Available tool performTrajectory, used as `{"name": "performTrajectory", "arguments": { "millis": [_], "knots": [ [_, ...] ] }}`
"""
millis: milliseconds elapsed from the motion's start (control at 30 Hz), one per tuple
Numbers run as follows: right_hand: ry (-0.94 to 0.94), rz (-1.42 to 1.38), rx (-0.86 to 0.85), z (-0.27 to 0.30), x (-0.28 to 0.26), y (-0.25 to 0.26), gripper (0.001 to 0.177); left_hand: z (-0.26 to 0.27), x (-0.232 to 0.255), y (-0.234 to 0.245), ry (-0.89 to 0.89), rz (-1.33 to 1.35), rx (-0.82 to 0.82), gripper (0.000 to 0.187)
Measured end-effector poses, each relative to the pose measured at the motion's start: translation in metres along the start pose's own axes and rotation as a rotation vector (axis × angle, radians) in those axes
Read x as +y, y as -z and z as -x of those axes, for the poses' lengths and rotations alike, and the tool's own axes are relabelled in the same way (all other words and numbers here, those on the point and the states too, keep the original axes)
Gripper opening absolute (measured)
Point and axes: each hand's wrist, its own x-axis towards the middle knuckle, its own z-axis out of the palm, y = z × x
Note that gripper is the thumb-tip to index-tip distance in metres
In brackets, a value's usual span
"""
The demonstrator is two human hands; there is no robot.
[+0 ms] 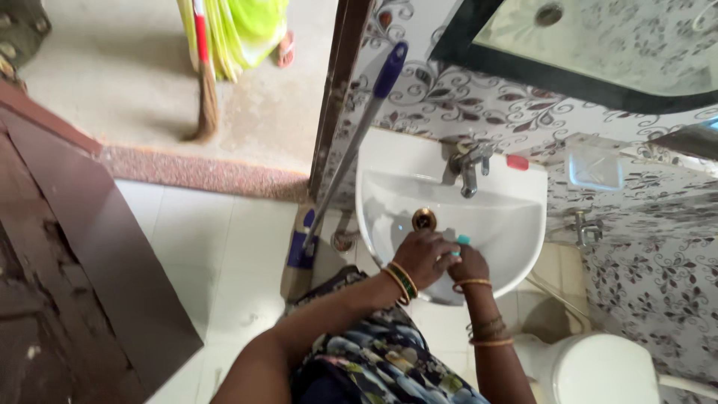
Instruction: The person cleans a bathroom sink and faucet using a small brush, scrubbing the basin and around the fixtures while occasionally rinsing the brush.
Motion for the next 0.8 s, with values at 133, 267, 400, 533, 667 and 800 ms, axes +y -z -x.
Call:
{"name": "performTrajectory", "arguments": {
  "millis": [133,267,400,533,667,800],
  "knots": [
    [0.249,-0.278,-0.016,-0.008,-0.019,-0.038,0.026,-0.013,0.018,0.033,-0.043,-0.087,0.009,0.029],
    [0.556,-0.609,0.009,-0.005,-0.040,-0.046,0.027,-0.025,0.036,0.048,-0.050,-0.055,-0.005,0.033],
    [0.319,-0.388,-0.017,0.002,-0.021,-0.025,0.030,-0.018,0.020,0.015,-0.052,-0.055,-0.063,0.027],
    [-0.093,-0.276,-0.054,0.027,0.003,0.011,0.034,-0.009,0.001,-0.032,-0.087,-0.086,-0.144,0.028],
    [0.048,-0.410,0.312,0.031,0.007,0.006,0.038,0.005,-0.006,-0.044,-0.023,-0.031,-0.228,0.033],
    [0.078,-0.451,0.280,0.019,0.012,-0.023,0.039,0.018,-0.010,-0.020,-0.057,-0.050,-0.154,0.032]
  ]
}}
